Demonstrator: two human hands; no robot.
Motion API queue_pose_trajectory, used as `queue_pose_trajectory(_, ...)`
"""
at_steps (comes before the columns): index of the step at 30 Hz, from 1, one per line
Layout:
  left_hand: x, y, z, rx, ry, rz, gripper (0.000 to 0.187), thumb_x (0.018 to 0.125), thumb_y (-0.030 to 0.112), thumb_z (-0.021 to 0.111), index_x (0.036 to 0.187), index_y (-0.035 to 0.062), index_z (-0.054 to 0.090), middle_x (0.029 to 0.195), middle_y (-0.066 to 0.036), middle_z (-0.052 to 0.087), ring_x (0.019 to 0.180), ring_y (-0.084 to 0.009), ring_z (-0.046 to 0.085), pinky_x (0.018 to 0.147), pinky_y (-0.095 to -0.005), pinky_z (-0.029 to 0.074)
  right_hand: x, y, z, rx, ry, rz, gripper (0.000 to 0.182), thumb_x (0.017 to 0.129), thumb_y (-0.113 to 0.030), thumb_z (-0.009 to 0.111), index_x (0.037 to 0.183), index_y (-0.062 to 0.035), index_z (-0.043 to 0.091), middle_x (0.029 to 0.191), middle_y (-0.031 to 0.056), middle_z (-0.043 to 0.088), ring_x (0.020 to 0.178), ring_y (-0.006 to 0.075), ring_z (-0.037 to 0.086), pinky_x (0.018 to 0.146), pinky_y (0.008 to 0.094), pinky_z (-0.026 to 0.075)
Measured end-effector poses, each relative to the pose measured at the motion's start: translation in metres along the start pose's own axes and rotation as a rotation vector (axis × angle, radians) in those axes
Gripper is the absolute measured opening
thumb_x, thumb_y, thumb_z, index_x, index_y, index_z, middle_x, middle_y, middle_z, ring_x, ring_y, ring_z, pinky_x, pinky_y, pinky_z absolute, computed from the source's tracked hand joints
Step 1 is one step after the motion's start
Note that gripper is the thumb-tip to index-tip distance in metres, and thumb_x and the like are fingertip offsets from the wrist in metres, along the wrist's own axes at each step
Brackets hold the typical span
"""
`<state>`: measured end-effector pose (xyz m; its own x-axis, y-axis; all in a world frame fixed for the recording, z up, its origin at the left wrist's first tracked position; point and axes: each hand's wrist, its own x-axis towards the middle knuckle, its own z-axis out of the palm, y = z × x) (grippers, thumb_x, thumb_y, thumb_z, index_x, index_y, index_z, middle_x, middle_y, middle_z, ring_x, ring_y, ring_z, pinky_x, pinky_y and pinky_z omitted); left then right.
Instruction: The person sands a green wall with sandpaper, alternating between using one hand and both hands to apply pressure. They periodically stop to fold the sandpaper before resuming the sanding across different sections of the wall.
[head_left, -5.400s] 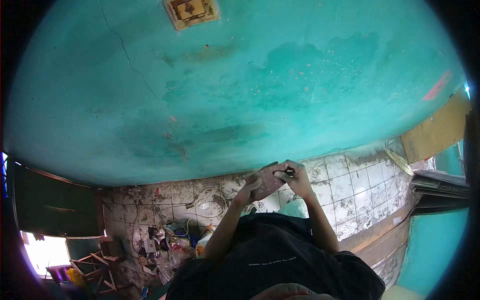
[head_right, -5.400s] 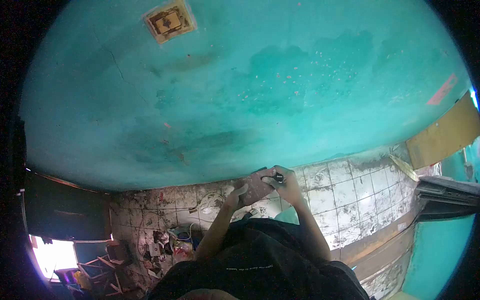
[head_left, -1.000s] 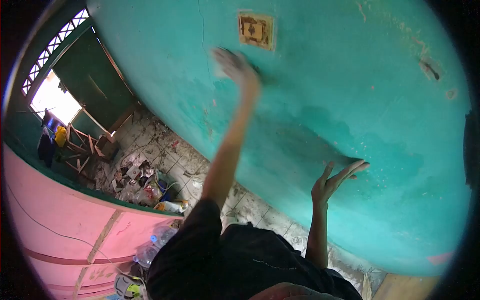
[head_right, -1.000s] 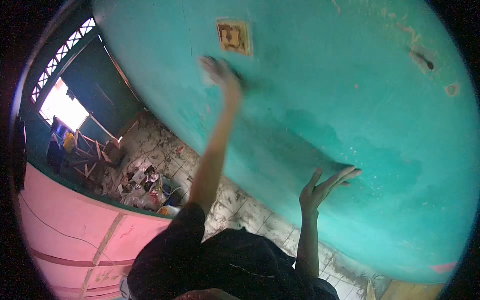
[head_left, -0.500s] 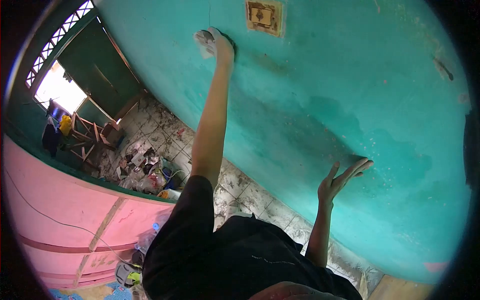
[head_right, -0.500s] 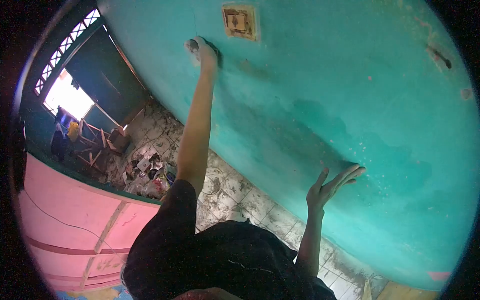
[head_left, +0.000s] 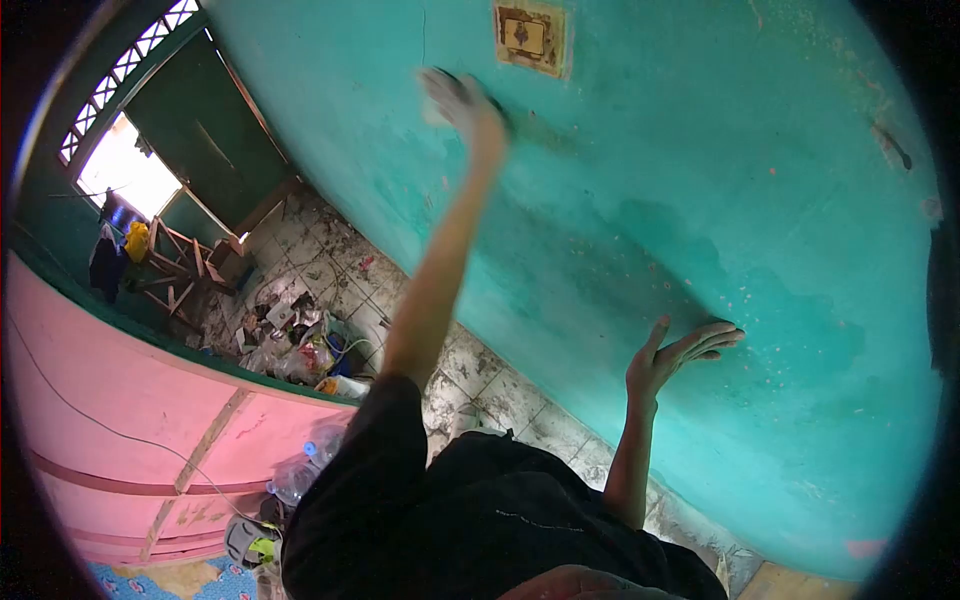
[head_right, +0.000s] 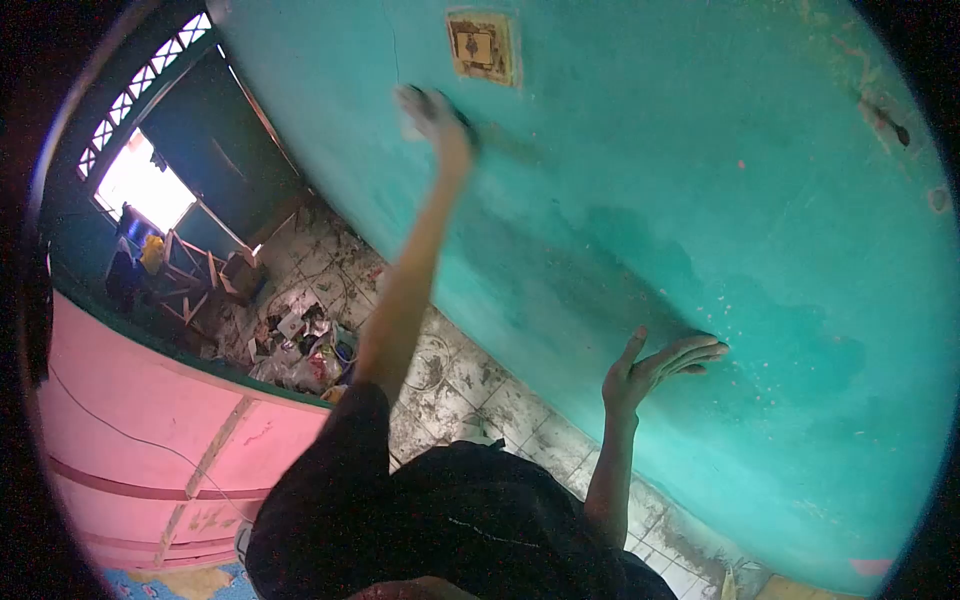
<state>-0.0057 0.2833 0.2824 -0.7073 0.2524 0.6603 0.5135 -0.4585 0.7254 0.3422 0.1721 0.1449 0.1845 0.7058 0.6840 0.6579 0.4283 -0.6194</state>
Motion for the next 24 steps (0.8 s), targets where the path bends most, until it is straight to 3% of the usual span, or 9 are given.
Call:
queue_pose_trajectory(2,-0.111,0.031,0.037,0.282,-0.052,0.04,0.067,0.108,0.029,0.031,0.157,-0.0038,0.0,0.166,-0.02,-0.005,0.154,-0.0327,-0.006,0.123,-0.049,-0.002,0.001,0.001,0.007,-0.017,0.031,0.005,0.09,0.103,-0.046,0.045,0.157,-0.0045,-0.015,0.162,0.0228,-0.022,0.149,0.041,-0.022,0.113,0.063,-0.015)
queue_pose_trajectory(4,-0.183,0.086,0.036,0.26,-0.289,0.051,0.063,0.107,0.022,0.032,0.157,-0.0042,0.003,0.166,-0.02,-0.002,0.154,-0.0337,-0.002,0.123,-0.0491,-0.001,0.001,0.002,0.01,-0.033,0.062,0.005,0.091,0.103,-0.047,0.045,0.157,-0.0042,-0.016,0.162,0.0229,-0.023,0.149,0.0407,-0.022,0.113,0.0632,-0.015)
queue_pose_trajectory(7,-0.082,0.042,0.043,0.186,-0.005,0.238,0.065,0.108,0.028,0.032,0.157,-0.0045,0.004,0.166,-0.021,-0.001,0.154,-0.0334,0.0,0.123,-0.0483,-0.001,0.002,0.012,0.002,-0.045,0.009,-0.016,0.09,0.103,-0.046,0.045,0.157,-0.0037,-0.014,0.162,0.0231,-0.021,0.149,0.0406,-0.022,0.114,0.0629,-0.014)
queue_pose_trajectory(9,0.026,0.015,0.007,-0.073,0.074,-0.079,0.073,0.108,0.042,0.031,0.157,-0.0032,0.004,0.166,-0.02,-0.004,0.154,-0.0323,-0.001,0.124,-0.0475,0.001,-0.004,0.018,-0.011,-0.039,-0.107,-0.038,0.088,0.104,-0.045,0.045,0.157,-0.0033,-0.012,0.163,0.0234,-0.019,0.15,0.0405,-0.02,0.115,0.0619,-0.012)
queue_pose_trajectory(10,0.038,0.006,0.003,-0.061,0.065,-0.088,0.073,0.108,0.042,0.031,0.157,-0.0032,0.004,0.166,-0.02,-0.004,0.154,-0.0323,-0.001,0.124,-0.0475,0.001,-0.007,0.013,-0.016,-0.041,-0.118,-0.025,0.088,0.104,-0.045,0.045,0.157,-0.0033,-0.012,0.163,0.0234,-0.019,0.15,0.0405,-0.02,0.115,0.0619,-0.012)
queue_pose_trajectory(12,0.047,-0.003,-0.001,-0.035,0.139,-0.211,0.072,0.108,0.042,0.032,0.157,-0.0029,0.004,0.166,-0.019,-0.003,0.154,-0.0329,-0.001,0.124,-0.0472,0.001,-0.002,-0.002,-0.018,0.024,-0.12,-0.008,0.087,0.104,-0.044,0.045,0.158,-0.0029,-0.01,0.163,0.0233,-0.018,0.151,0.0399,-0.018,0.116,0.0609,-0.011)
queue_pose_trajectory(15,-0.1,0.024,0.047,0.288,0.048,0.104,0.071,0.107,0.042,0.03,0.159,0.0011,0.003,0.166,-0.019,-0.002,0.154,-0.0329,-0.002,0.124,-0.0466,0.003,-0.005,0.007,-0.009,0.007,-0.076,-0.035,0.087,0.104,-0.044,0.045,0.158,-0.0029,-0.009,0.164,0.023,-0.017,0.151,0.0392,-0.017,0.116,0.0612,-0.01)
queue_pose_trajectory(17,-0.171,0.08,0.065,0.201,-0.197,-0.206,0.07,0.107,0.04,0.03,0.159,0.003,0.001,0.166,-0.019,-0.003,0.154,-0.0325,-0.003,0.124,-0.0449,0.002,-0.005,0.008,-0.008,-0.001,-0.078,-0.04,0.086,0.104,-0.043,0.046,0.158,-0.0031,-0.009,0.164,0.0229,-0.016,0.151,0.0391,-0.017,0.116,0.0613,-0.009)
queue_pose_trajectory(24,0.015,0.042,0.009,0.061,-0.008,-0.233,0.076,0.107,0.046,0.028,0.158,0.004,-0.009,0.167,-0.014,-0.012,0.154,-0.0298,-0.008,0.123,-0.0468,-0.001,-0.004,0.012,-0.038,0.03,-0.234,-0.099,0.084,0.104,-0.039,0.048,0.159,-0.0046,-0.005,0.165,0.0216,-0.012,0.152,0.0395,-0.012,0.118,0.0607,-0.007)
